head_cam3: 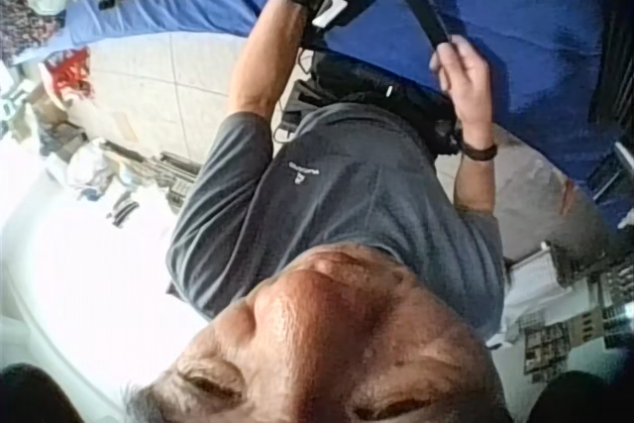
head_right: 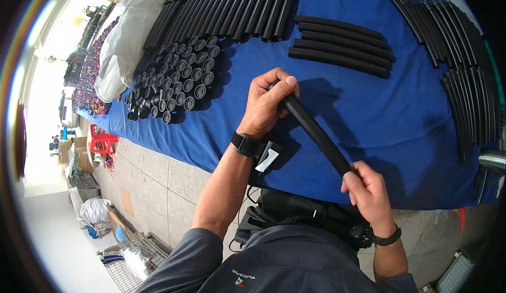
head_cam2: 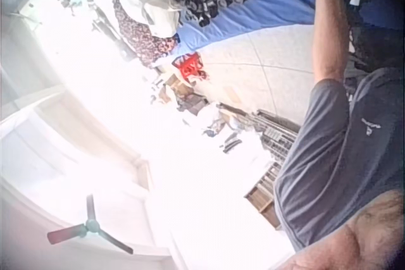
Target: The person repeatedly picks up a black cylindrical pipe and a smaller black cap from a blue-covered table, inserts the cap into the pipe's end, and places the assembled unit back on the table. The person handles the items one at a time, repeating the same insertion and placement sequence throughout the clip.
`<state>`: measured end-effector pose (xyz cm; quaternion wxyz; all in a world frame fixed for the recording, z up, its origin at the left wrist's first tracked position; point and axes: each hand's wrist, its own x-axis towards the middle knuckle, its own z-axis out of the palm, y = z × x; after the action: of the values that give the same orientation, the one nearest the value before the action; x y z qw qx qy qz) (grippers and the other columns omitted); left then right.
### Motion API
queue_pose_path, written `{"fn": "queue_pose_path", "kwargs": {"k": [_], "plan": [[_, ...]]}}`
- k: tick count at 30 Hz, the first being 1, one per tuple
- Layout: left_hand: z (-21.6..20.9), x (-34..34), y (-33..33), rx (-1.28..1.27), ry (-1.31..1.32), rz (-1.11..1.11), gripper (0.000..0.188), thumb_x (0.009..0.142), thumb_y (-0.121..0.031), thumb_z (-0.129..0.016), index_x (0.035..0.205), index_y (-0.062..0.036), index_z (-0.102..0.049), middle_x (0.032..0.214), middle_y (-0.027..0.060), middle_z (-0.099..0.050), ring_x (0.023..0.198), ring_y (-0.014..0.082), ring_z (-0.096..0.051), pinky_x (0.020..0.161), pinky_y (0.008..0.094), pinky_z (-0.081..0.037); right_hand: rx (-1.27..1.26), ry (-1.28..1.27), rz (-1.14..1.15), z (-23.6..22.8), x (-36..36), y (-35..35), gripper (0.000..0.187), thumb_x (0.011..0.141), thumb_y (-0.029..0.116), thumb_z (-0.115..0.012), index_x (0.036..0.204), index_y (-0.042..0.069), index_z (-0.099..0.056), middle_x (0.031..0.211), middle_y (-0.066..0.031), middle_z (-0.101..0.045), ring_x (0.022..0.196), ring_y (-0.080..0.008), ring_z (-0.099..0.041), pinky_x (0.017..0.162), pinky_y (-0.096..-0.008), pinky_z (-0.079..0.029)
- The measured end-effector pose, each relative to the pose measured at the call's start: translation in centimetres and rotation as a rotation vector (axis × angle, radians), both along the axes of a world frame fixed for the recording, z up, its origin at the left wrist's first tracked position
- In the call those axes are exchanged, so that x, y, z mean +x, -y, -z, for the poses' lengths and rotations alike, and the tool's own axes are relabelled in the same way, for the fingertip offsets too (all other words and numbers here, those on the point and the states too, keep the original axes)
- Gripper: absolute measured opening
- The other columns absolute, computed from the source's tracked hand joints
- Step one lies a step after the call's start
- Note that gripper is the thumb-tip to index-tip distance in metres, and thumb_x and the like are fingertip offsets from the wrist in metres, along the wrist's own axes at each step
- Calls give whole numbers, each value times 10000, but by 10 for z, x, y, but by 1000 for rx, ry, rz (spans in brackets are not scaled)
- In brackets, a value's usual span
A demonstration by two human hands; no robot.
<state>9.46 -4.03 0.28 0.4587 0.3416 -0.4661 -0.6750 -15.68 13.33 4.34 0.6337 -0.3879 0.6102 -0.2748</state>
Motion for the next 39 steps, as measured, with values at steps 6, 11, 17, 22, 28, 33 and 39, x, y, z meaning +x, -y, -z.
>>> {"fn": "queue_pose_path", "kwargs": {"k": [6, 11, 17, 22, 28, 33, 39], "plan": [[-3, -1, -1, 3, 52, -26, 264, 996, -278, -663, 837, -69, -643, 696, -4, -612, 501, 41, -474, 444, 199, -348, -347, -146, -12, 5, 4, 2, 312, 945, 255, -732, 1037, -14, -603, 782, -81, -629, 673, -134, -596, 617, -302, -470], [-1, -2, 0, -5, 42, -21, 261, 998, -276, -657, 842, -67, -649, 697, -7, -613, 504, 41, -481, 448, 197, -357, -275, -48, -16, 5, 2, 3, 434, 903, 348, -792, 1063, -11, -608, 796, -51, -631, 661, -115, -554, 621, -280, -450], [-2, -1, -1, -8, 28, -14, 252, 998, -268, -655, 848, -66, -647, 711, -5, -617, 511, 41, -483, 451, 193, -359, -96, 38, 26, 7, -5, -1, 433, 892, 298, -798, 1103, -23, -599, 848, -56, -662, 722, -126, -587, 659, -272, -464], [0, -1, 0, 9, 18, -8, 238, 993, -259, -662, 855, -65, -650, 717, -2, -618, 512, 41, -483, 449, 193, -359, -264, -183, -33, 0, 8, -1, 407, 904, 289, -786, 1088, -22, -599, 795, -50, -627, 693, -112, -559, 639, -274, -454], [-2, -1, -1, 7, 4, -12, 238, 993, -254, -661, 845, -67, -645, 717, 1, -619, 504, 43, -481, 445, 196, -358, -65, 208, 45, 10, -12, -1, 359, 909, 236, -760, 1116, -13, -605, 810, -51, -651, 694, -109, -576, 628, -286, -459], [-4, -2, 0, 16, 8, -8, 238, 994, -251, -656, 842, -69, -645, 709, 1, -616, 502, 46, -485, 445, 196, -364, -513, -299, -52, 1, 14, 0, 351, 908, 237, -764, 1083, -6, -582, 790, -44, -622, 702, -95, -566, 637, -274, -452], [-4, -2, -1, 27, 13, -29, 244, 995, -255, -655, 840, -67, -644, 701, -4, -612, 502, 48, -487, 445, 195, -361, -7, 202, 24, -2, -13, 2, 388, 921, 305, -771, 1076, 4, -583, 830, -48, -640, 706, -95, -558, 658, -269, -463]]}}
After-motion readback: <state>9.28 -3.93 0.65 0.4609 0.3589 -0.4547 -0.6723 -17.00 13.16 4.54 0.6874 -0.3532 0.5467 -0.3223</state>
